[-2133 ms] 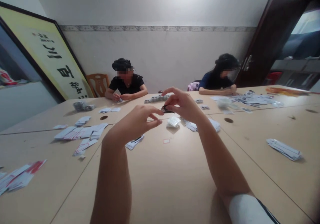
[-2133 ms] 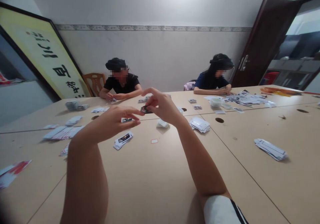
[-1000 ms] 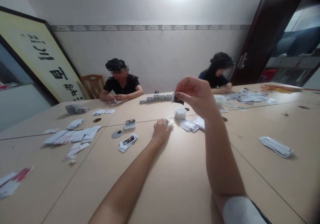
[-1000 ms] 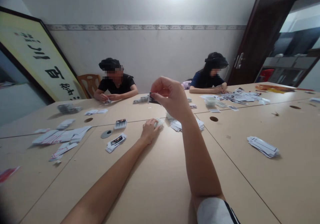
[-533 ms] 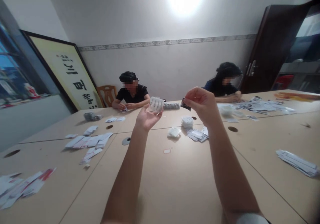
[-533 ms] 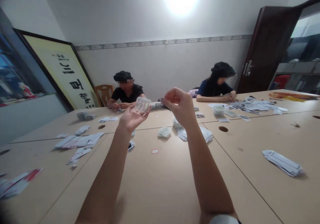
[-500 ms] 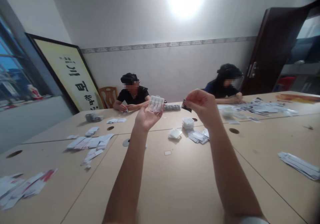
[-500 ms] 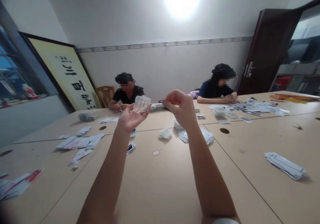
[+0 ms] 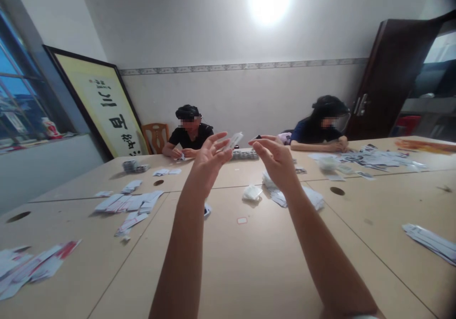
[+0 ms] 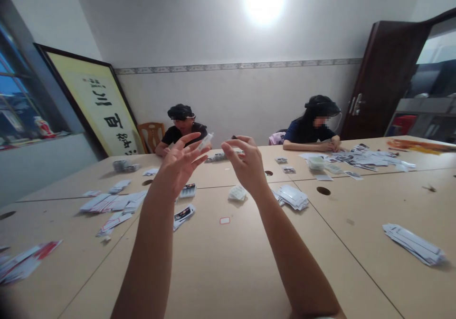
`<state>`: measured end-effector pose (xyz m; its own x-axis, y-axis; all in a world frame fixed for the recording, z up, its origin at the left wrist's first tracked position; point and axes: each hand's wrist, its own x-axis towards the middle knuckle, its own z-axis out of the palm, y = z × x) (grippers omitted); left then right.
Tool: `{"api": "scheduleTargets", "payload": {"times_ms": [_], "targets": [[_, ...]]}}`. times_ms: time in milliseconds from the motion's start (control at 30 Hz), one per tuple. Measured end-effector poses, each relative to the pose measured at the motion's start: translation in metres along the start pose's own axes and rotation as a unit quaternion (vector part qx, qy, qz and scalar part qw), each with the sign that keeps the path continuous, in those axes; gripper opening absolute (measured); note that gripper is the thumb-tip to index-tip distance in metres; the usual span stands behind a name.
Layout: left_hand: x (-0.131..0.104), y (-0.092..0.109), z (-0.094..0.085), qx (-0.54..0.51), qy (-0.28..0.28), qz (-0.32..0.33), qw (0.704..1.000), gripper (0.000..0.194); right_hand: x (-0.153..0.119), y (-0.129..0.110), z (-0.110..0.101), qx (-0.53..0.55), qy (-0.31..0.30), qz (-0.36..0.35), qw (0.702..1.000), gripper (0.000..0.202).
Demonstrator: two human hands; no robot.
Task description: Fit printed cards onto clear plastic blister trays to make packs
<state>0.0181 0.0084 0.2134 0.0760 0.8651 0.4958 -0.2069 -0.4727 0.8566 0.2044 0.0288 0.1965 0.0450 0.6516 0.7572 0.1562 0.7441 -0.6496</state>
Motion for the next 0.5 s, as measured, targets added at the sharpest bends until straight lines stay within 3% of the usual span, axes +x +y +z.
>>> {"api": "scheduleTargets", "payload": {"times_ms": [167,300,367,500], "targets": [[-0.012,0.008,0.007,0.163,-0.027,0.080,0.983,0.075,-0.006,-0.006,0.012,0.005,0.030,0.008,1.000,0.034],[-0.026,0.022,0.004,0.270,-0.038,0.148,0.951,0.067,-0.009,-0.009,0.010,0.029,-0.001,0.035,0.999,0.022],[-0.032,0.029,0.002,0.327,-0.065,0.167,0.928,0.062,-0.011,-0.011,0.009,0.050,-0.022,0.046,0.997,0.019],[-0.037,0.036,-0.002,0.403,-0.147,0.157,0.890,0.072,-0.013,-0.013,0.005,0.043,-0.012,0.038,0.998,0.019]]}}
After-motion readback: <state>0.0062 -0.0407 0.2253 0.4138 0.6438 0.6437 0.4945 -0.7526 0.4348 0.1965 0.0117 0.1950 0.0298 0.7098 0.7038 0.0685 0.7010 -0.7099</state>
